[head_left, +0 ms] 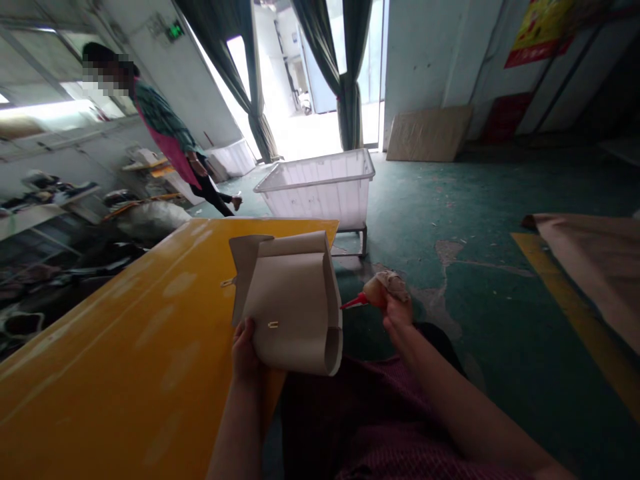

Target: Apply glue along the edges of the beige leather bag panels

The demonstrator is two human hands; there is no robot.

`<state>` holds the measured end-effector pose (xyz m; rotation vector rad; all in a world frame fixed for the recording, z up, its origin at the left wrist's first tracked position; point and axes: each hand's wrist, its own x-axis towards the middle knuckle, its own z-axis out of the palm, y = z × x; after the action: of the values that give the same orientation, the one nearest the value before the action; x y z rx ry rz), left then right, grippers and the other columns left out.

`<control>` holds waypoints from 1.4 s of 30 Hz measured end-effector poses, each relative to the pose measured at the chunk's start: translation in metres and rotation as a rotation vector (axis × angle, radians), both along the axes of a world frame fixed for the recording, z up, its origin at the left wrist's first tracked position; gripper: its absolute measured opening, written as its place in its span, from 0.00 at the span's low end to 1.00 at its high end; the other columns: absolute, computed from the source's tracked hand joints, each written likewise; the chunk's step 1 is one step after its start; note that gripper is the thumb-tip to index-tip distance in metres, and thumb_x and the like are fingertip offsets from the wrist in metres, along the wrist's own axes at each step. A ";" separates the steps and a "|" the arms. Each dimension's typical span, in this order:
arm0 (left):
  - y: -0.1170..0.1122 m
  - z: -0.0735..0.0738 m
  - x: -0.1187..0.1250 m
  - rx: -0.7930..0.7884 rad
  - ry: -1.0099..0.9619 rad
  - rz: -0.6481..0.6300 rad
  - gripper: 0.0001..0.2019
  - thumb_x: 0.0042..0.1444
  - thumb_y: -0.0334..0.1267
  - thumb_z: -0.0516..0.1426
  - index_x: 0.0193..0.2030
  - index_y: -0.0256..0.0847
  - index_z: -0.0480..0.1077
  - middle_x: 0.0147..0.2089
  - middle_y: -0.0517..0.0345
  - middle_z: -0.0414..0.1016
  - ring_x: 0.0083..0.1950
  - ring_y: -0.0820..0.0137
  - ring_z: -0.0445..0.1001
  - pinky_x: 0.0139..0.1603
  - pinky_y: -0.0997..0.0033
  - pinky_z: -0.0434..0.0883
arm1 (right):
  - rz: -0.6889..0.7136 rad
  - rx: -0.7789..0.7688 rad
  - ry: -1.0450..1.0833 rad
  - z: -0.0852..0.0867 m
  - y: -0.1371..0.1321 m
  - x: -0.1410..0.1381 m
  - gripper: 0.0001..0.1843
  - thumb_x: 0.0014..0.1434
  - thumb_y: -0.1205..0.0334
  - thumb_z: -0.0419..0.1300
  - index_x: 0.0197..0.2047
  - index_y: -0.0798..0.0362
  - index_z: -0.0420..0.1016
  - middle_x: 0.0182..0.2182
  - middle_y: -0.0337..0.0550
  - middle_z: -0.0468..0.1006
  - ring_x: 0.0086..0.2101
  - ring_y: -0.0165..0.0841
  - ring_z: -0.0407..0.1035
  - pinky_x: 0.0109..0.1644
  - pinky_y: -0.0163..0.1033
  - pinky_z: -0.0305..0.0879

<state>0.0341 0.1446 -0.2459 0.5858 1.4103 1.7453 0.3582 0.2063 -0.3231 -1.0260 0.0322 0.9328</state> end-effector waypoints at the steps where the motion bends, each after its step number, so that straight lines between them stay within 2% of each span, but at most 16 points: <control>1: 0.000 0.000 0.000 0.003 -0.005 -0.009 0.35 0.19 0.55 0.80 0.34 0.38 0.80 0.34 0.56 0.83 0.32 0.65 0.79 0.31 0.67 0.77 | -0.008 0.009 0.001 0.002 0.004 0.001 0.28 0.27 0.58 0.75 0.35 0.51 0.73 0.35 0.39 0.80 0.33 0.34 0.74 0.30 0.34 0.74; 7: -0.001 -0.001 -0.001 -0.005 -0.024 -0.011 0.35 0.20 0.56 0.80 0.35 0.38 0.81 0.34 0.56 0.84 0.30 0.65 0.79 0.29 0.67 0.78 | 0.006 0.037 0.007 0.009 0.006 0.005 0.30 0.28 0.57 0.76 0.37 0.50 0.73 0.38 0.40 0.81 0.36 0.36 0.75 0.31 0.35 0.75; 14: -0.001 -0.004 -0.001 0.016 -0.024 -0.016 0.34 0.23 0.56 0.80 0.35 0.38 0.79 0.34 0.56 0.83 0.31 0.66 0.79 0.31 0.67 0.78 | 0.082 -0.020 0.094 0.002 -0.023 0.007 0.29 0.28 0.61 0.75 0.37 0.50 0.73 0.35 0.38 0.81 0.34 0.35 0.75 0.30 0.35 0.75; 19: -0.001 -0.003 0.001 0.015 -0.013 0.003 0.34 0.22 0.57 0.79 0.34 0.38 0.78 0.33 0.58 0.82 0.31 0.67 0.78 0.31 0.68 0.77 | 0.104 -0.048 0.156 -0.002 -0.038 0.004 0.30 0.26 0.60 0.76 0.36 0.51 0.74 0.33 0.38 0.81 0.30 0.35 0.74 0.27 0.36 0.74; 22: -0.001 -0.003 0.001 0.004 -0.013 -0.014 0.35 0.22 0.57 0.79 0.36 0.38 0.79 0.34 0.56 0.83 0.32 0.65 0.78 0.32 0.65 0.77 | 0.085 -0.056 0.191 0.004 -0.034 0.003 0.30 0.25 0.62 0.76 0.36 0.52 0.75 0.32 0.38 0.81 0.30 0.35 0.74 0.25 0.36 0.73; 26: -0.002 -0.004 0.003 0.023 -0.003 -0.031 0.32 0.27 0.56 0.79 0.36 0.38 0.79 0.35 0.55 0.83 0.32 0.65 0.79 0.33 0.66 0.77 | 0.025 -0.069 0.192 0.016 -0.023 0.004 0.26 0.26 0.67 0.74 0.33 0.52 0.74 0.29 0.35 0.80 0.29 0.33 0.74 0.26 0.33 0.74; 30: -0.003 -0.004 0.003 0.031 -0.021 -0.020 0.32 0.25 0.56 0.79 0.34 0.38 0.78 0.33 0.57 0.82 0.30 0.66 0.78 0.31 0.66 0.76 | 0.076 -0.100 0.202 0.019 -0.030 0.005 0.23 0.29 0.69 0.74 0.33 0.52 0.75 0.27 0.33 0.80 0.26 0.32 0.73 0.24 0.33 0.73; 35: 0.000 -0.005 0.001 0.009 -0.022 -0.010 0.36 0.21 0.57 0.79 0.37 0.38 0.81 0.35 0.55 0.83 0.32 0.65 0.78 0.31 0.67 0.76 | 0.170 -0.140 0.318 0.013 -0.052 0.006 0.17 0.41 0.71 0.72 0.36 0.52 0.77 0.27 0.35 0.82 0.24 0.33 0.74 0.23 0.33 0.74; 38: 0.001 -0.005 0.000 0.005 -0.028 0.000 0.36 0.21 0.57 0.79 0.37 0.39 0.80 0.35 0.56 0.83 0.32 0.65 0.78 0.31 0.66 0.76 | 0.192 -0.157 0.354 0.011 -0.053 0.006 0.15 0.45 0.71 0.73 0.37 0.53 0.77 0.27 0.36 0.82 0.25 0.32 0.75 0.25 0.31 0.75; 42: 0.001 -0.006 -0.001 0.008 -0.021 -0.008 0.35 0.21 0.57 0.79 0.36 0.38 0.79 0.33 0.57 0.82 0.30 0.66 0.77 0.30 0.66 0.75 | 0.219 -0.145 0.313 0.007 -0.049 0.004 0.16 0.46 0.69 0.75 0.38 0.52 0.77 0.29 0.36 0.82 0.26 0.33 0.76 0.27 0.33 0.77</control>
<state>0.0332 0.1451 -0.2519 0.5754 1.3855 1.7465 0.3623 0.1575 -0.3162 -1.0219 0.2558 1.3006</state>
